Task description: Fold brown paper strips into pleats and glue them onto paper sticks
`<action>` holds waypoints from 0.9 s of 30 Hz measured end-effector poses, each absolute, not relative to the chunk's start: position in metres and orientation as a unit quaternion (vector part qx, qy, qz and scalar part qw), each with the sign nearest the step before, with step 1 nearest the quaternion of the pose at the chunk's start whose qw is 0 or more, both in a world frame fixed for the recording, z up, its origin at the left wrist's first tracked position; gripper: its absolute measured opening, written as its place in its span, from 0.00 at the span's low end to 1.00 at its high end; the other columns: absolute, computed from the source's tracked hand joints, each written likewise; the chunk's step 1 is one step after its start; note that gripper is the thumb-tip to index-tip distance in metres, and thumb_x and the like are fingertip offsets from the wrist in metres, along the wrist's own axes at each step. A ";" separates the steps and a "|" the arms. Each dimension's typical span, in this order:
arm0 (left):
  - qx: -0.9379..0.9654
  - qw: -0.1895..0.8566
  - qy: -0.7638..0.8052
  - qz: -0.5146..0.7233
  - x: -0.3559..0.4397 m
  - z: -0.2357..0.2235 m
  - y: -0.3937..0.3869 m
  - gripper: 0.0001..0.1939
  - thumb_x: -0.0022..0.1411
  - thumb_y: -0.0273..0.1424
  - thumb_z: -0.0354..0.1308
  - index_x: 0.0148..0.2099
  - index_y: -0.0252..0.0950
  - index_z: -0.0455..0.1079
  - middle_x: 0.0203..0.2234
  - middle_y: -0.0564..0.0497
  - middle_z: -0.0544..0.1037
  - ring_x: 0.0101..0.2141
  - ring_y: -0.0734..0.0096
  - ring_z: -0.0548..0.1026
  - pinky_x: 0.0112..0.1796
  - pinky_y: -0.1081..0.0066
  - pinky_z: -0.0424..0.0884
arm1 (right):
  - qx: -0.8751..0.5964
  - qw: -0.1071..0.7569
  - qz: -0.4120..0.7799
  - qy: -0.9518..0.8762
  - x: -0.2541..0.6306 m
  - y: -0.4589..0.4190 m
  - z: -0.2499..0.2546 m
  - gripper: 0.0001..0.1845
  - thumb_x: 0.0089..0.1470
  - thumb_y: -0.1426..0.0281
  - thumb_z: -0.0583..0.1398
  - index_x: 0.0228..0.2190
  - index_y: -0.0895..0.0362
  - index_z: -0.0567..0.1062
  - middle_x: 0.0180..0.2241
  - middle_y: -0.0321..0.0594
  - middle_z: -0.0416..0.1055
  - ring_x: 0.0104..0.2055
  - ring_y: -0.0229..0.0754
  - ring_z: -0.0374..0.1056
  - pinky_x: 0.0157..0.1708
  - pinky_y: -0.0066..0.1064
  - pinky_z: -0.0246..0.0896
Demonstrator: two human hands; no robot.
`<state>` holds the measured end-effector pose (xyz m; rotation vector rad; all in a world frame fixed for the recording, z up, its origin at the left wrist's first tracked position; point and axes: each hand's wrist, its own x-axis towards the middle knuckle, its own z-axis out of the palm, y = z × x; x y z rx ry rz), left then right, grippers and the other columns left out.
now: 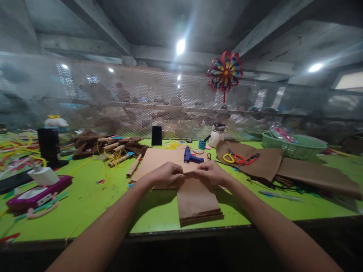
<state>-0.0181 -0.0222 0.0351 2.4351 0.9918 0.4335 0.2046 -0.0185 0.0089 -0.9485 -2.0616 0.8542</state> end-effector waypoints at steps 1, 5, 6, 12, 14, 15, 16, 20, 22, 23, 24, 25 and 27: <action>0.887 0.241 0.363 0.154 -0.020 0.036 -0.021 0.15 0.57 0.39 0.49 0.29 0.33 0.68 0.18 0.55 0.69 0.21 0.76 0.63 0.24 0.77 0.56 | -0.368 0.352 0.335 -0.793 0.204 -0.019 0.009 0.19 0.46 0.58 0.58 0.22 0.63 0.75 0.18 0.35 0.65 0.20 0.31 0.56 0.20 0.23 0.48; 0.877 0.278 0.357 0.158 -0.024 0.036 -0.017 0.16 0.56 0.41 0.50 0.29 0.32 0.68 0.17 0.55 0.69 0.20 0.77 0.64 0.23 0.77 0.57 | -0.379 0.366 0.370 -0.765 0.207 -0.018 0.007 0.19 0.47 0.57 0.58 0.21 0.62 0.72 0.13 0.30 0.58 0.16 0.28 0.49 0.17 0.22 0.40; 0.874 0.292 0.354 0.163 -0.024 0.036 -0.017 0.16 0.56 0.41 0.51 0.29 0.32 0.68 0.17 0.55 0.69 0.20 0.77 0.64 0.23 0.77 0.57 | -0.382 0.372 0.383 -0.754 0.208 -0.017 0.006 0.19 0.46 0.57 0.59 0.21 0.62 0.71 0.12 0.29 0.57 0.15 0.28 0.48 0.16 0.23 0.39; 0.843 0.383 0.335 0.174 -0.025 0.036 -0.017 0.17 0.57 0.42 0.50 0.28 0.33 0.64 0.15 0.56 0.66 0.17 0.79 0.64 0.21 0.77 0.59 | -0.354 0.413 0.439 -0.715 0.214 -0.013 0.005 0.20 0.43 0.56 0.61 0.19 0.62 0.69 0.14 0.29 0.56 0.17 0.28 0.49 0.18 0.23 0.41; 0.839 0.389 0.332 0.189 -0.028 0.037 -0.017 0.16 0.57 0.42 0.51 0.28 0.33 0.64 0.15 0.57 0.65 0.17 0.80 0.63 0.20 0.77 0.58 | -0.345 0.406 0.470 -0.704 0.218 -0.013 0.008 0.19 0.44 0.57 0.62 0.20 0.62 0.70 0.15 0.30 0.56 0.18 0.28 0.49 0.18 0.23 0.43; 0.837 0.391 0.330 0.194 -0.029 0.038 -0.016 0.16 0.57 0.42 0.51 0.28 0.33 0.64 0.15 0.57 0.65 0.17 0.80 0.62 0.20 0.78 0.58 | -0.338 0.400 0.491 -0.696 0.220 -0.013 0.010 0.19 0.44 0.57 0.61 0.21 0.63 0.71 0.16 0.30 0.57 0.18 0.29 0.51 0.19 0.23 0.45; 0.834 0.396 0.328 0.199 -0.031 0.039 -0.016 0.16 0.57 0.42 0.51 0.29 0.33 0.64 0.15 0.57 0.65 0.17 0.80 0.62 0.20 0.78 0.57 | -0.329 0.398 0.514 -0.685 0.222 -0.013 0.011 0.18 0.45 0.57 0.61 0.24 0.63 0.73 0.17 0.32 0.59 0.19 0.30 0.53 0.20 0.24 0.48; 0.801 0.464 0.309 0.218 -0.035 0.044 -0.020 0.17 0.56 0.44 0.52 0.31 0.33 0.64 0.16 0.58 0.64 0.17 0.81 0.62 0.21 0.78 0.58 | -0.266 0.463 0.566 -0.628 0.225 -0.018 0.021 0.19 0.49 0.60 0.59 0.37 0.60 0.74 0.28 0.40 0.69 0.27 0.35 0.63 0.30 0.28 0.60; 0.774 0.510 0.296 0.230 -0.030 0.044 -0.026 0.17 0.55 0.45 0.54 0.31 0.33 0.64 0.17 0.58 0.64 0.17 0.81 0.62 0.20 0.78 0.58 | -0.242 0.469 0.577 -0.623 0.221 -0.026 0.025 0.22 0.46 0.63 0.62 0.43 0.56 0.72 0.36 0.42 0.70 0.34 0.37 0.65 0.36 0.31 0.61; 0.761 0.534 0.290 0.228 -0.027 0.044 -0.029 0.17 0.55 0.45 0.54 0.31 0.33 0.64 0.17 0.58 0.64 0.17 0.82 0.62 0.19 0.79 0.57 | -0.237 0.455 0.580 -0.633 0.218 -0.030 0.028 0.25 0.43 0.65 0.64 0.45 0.55 0.71 0.38 0.42 0.70 0.35 0.38 0.66 0.36 0.31 0.62; 0.750 0.559 0.277 0.217 -0.023 0.043 -0.032 0.17 0.55 0.45 0.55 0.30 0.34 0.63 0.17 0.58 0.64 0.16 0.81 0.62 0.19 0.79 0.57 | -0.230 0.430 0.583 -0.649 0.215 -0.036 0.030 0.27 0.40 0.65 0.66 0.45 0.54 0.71 0.37 0.42 0.70 0.34 0.39 0.66 0.35 0.32 0.62; 0.745 0.580 0.261 0.201 -0.019 0.041 -0.034 0.17 0.54 0.45 0.56 0.29 0.34 0.63 0.15 0.58 0.63 0.16 0.81 0.63 0.19 0.78 0.57 | -0.224 0.407 0.579 -0.670 0.212 -0.041 0.032 0.27 0.38 0.65 0.67 0.43 0.55 0.72 0.35 0.42 0.71 0.34 0.39 0.66 0.34 0.31 0.62; 0.739 0.613 0.223 0.168 -0.011 0.037 -0.037 0.17 0.53 0.44 0.57 0.28 0.34 0.63 0.14 0.58 0.64 0.15 0.80 0.63 0.19 0.77 0.57 | -0.200 0.373 0.553 -0.718 0.208 -0.049 0.036 0.20 0.38 0.63 0.66 0.37 0.58 0.76 0.33 0.42 0.70 0.33 0.41 0.66 0.34 0.32 0.62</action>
